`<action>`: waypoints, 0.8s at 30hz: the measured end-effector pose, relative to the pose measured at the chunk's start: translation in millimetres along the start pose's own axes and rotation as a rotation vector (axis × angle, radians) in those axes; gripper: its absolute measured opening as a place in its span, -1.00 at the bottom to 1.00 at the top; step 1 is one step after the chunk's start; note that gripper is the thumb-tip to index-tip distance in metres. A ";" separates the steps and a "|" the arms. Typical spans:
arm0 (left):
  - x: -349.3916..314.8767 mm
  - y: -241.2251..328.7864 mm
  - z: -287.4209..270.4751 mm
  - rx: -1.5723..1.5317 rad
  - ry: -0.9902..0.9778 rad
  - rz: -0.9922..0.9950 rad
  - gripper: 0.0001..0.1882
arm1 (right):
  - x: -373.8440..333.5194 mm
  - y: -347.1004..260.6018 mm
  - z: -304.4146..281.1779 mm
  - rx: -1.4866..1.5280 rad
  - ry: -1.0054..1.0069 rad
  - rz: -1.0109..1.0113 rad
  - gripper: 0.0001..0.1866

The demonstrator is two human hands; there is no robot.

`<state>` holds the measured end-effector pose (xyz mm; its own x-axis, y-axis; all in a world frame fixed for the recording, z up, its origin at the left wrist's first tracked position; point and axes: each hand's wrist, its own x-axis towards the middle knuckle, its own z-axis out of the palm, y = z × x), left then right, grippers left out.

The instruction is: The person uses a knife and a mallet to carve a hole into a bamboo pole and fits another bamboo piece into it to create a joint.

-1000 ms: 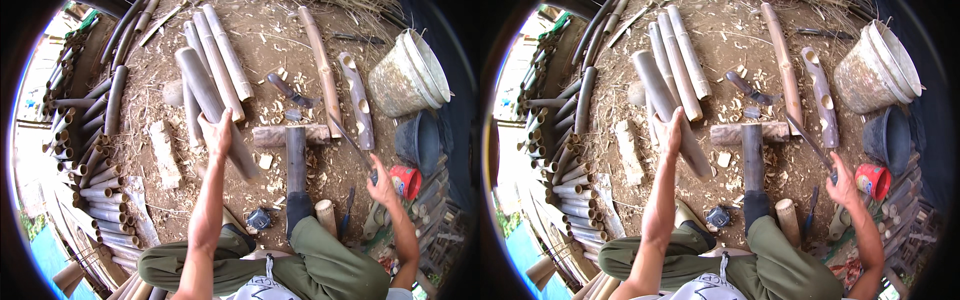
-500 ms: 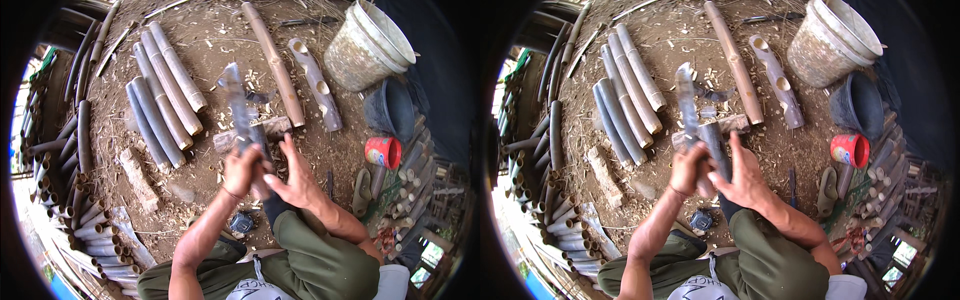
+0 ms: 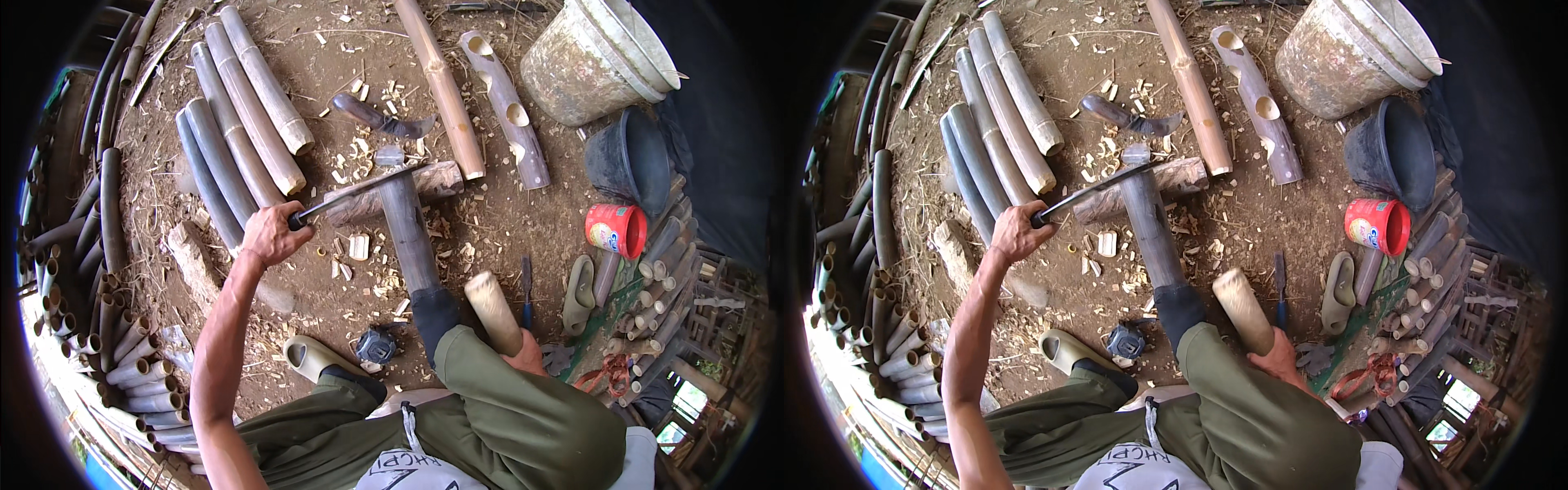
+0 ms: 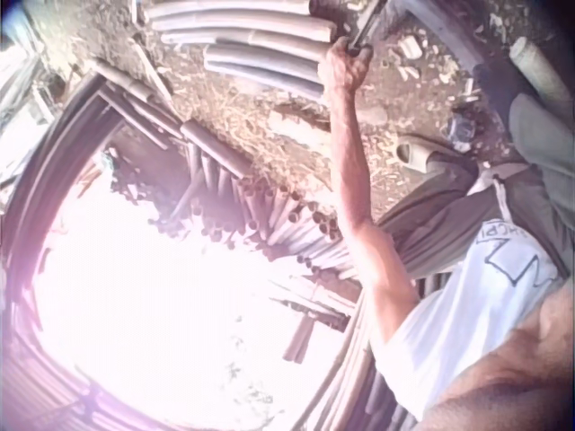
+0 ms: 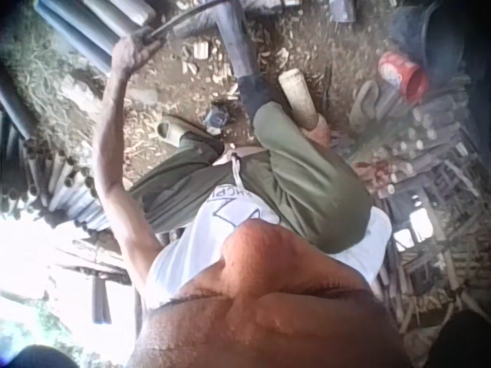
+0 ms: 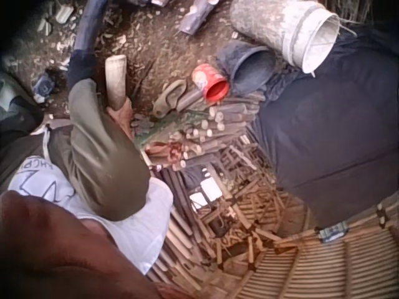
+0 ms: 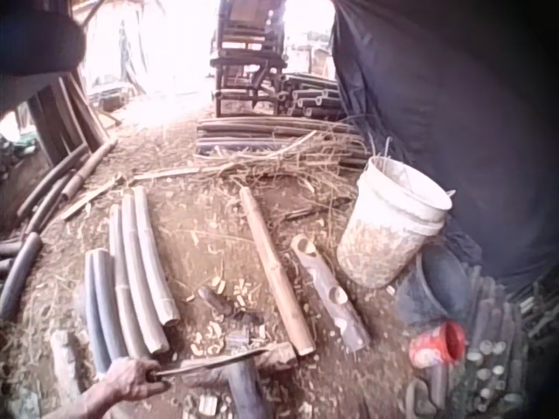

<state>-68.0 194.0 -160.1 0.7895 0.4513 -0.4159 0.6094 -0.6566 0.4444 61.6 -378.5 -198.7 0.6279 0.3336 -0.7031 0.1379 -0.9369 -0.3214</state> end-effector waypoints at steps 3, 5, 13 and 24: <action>7.0 7.9 -3.6 0.142 -0.076 -0.012 -0.31 | 8.5 -43.8 -57.0 0.220 -0.031 -0.130 -0.07; 5.0 8.0 0.2 0.188 -0.115 -0.033 -0.20 | 17.6 -82.0 -94.4 0.436 -0.029 -0.231 -0.12; 5.4 3.5 6.6 0.188 -0.142 -0.047 -0.13 | 43.3 -205.7 -191.5 0.766 -0.131 -0.467 -0.10; 7.6 -2.0 19.6 0.177 -0.126 -0.020 -0.28 | 69.8 -265.4 -141.7 0.162 0.162 -0.926 0.11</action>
<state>-64.5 186.9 -179.7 0.7551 0.3938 -0.5242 0.5942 -0.7490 0.2932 177.3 -121.5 -72.6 0.4226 0.9057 -0.0328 0.5335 -0.2778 -0.7989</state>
